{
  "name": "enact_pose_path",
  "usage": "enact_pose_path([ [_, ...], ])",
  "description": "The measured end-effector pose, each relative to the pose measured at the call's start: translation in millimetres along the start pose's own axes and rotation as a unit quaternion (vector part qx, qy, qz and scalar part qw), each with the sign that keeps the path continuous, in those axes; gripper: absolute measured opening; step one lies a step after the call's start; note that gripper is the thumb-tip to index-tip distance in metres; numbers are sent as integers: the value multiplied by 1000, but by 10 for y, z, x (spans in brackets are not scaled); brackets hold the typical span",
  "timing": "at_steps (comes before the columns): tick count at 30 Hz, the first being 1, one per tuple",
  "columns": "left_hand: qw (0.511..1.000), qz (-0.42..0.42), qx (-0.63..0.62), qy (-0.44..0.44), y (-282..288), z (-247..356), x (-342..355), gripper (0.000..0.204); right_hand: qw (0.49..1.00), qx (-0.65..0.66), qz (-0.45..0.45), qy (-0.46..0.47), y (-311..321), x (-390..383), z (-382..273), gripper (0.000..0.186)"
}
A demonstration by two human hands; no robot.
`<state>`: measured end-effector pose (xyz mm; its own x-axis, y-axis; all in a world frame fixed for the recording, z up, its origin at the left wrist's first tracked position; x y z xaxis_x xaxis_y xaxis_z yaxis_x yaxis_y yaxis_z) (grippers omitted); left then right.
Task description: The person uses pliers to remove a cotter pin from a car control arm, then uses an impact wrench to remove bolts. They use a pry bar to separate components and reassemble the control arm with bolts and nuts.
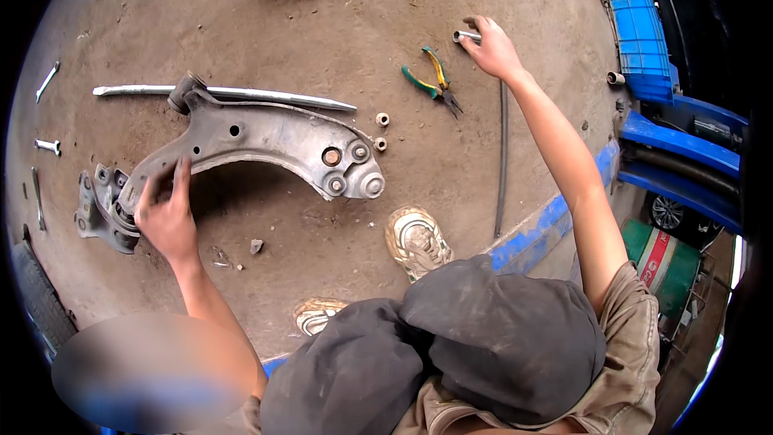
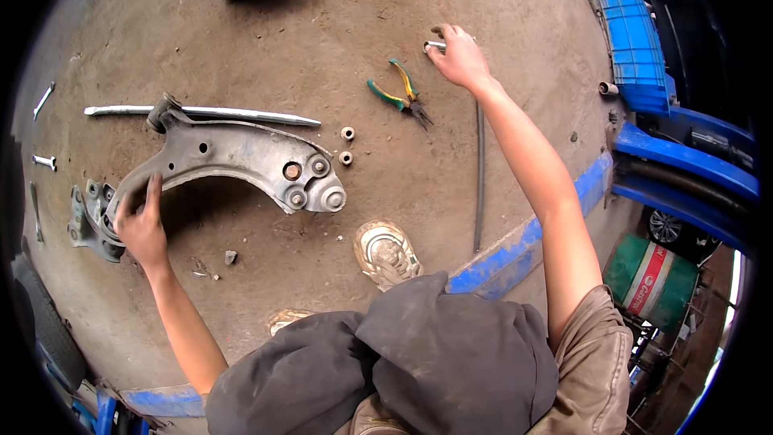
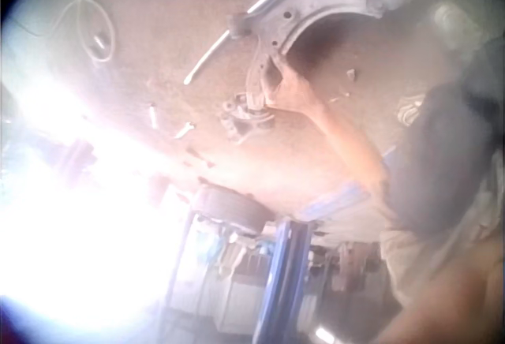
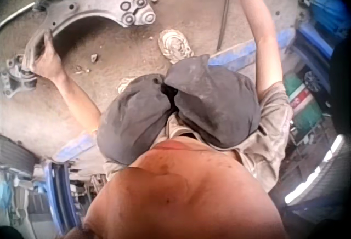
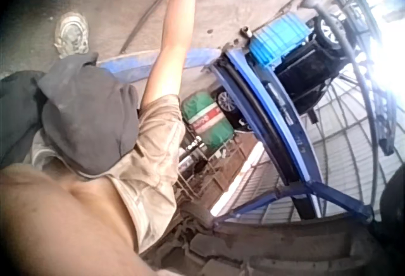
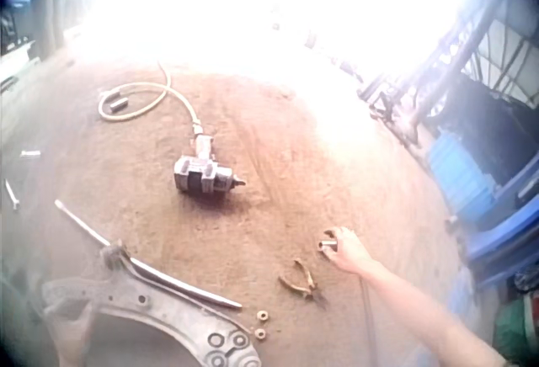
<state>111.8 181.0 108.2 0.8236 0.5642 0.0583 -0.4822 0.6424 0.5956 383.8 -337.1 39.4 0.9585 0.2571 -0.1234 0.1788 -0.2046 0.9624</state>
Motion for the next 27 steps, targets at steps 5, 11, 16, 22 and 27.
enact_pose_path([
  [5,986,-3,18,164,387,-796,-793,26,985,-146,-85,-27,-204,4,503,47],
  [11,981,-144,9,134,262,-825,-1363,13,985,36,-73,153,-115,-371,-212,40],
  [16,988,-154,-10,-1,93,-167,-1343,13,936,125,-94,314,570,-1181,-1457,43],
  [22,985,-77,30,-151,116,653,-1265,21,873,118,-227,415,624,-1988,-2564,47],
  [27,963,-213,-34,-160,-500,967,-1558,17,847,84,-283,441,281,-2569,-3087,42],
])
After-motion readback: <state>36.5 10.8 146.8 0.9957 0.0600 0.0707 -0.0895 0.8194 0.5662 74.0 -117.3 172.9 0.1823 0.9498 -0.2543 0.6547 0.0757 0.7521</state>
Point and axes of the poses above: each hand's wrist, its own x-axis towards the middle knuckle, its own y-axis out of the back of the hand, z = x × y, the point moved 9 cm from there along x, towards the middle knuckle, and after that the axes turned 6 degrees about x, right-handed, at the moved point
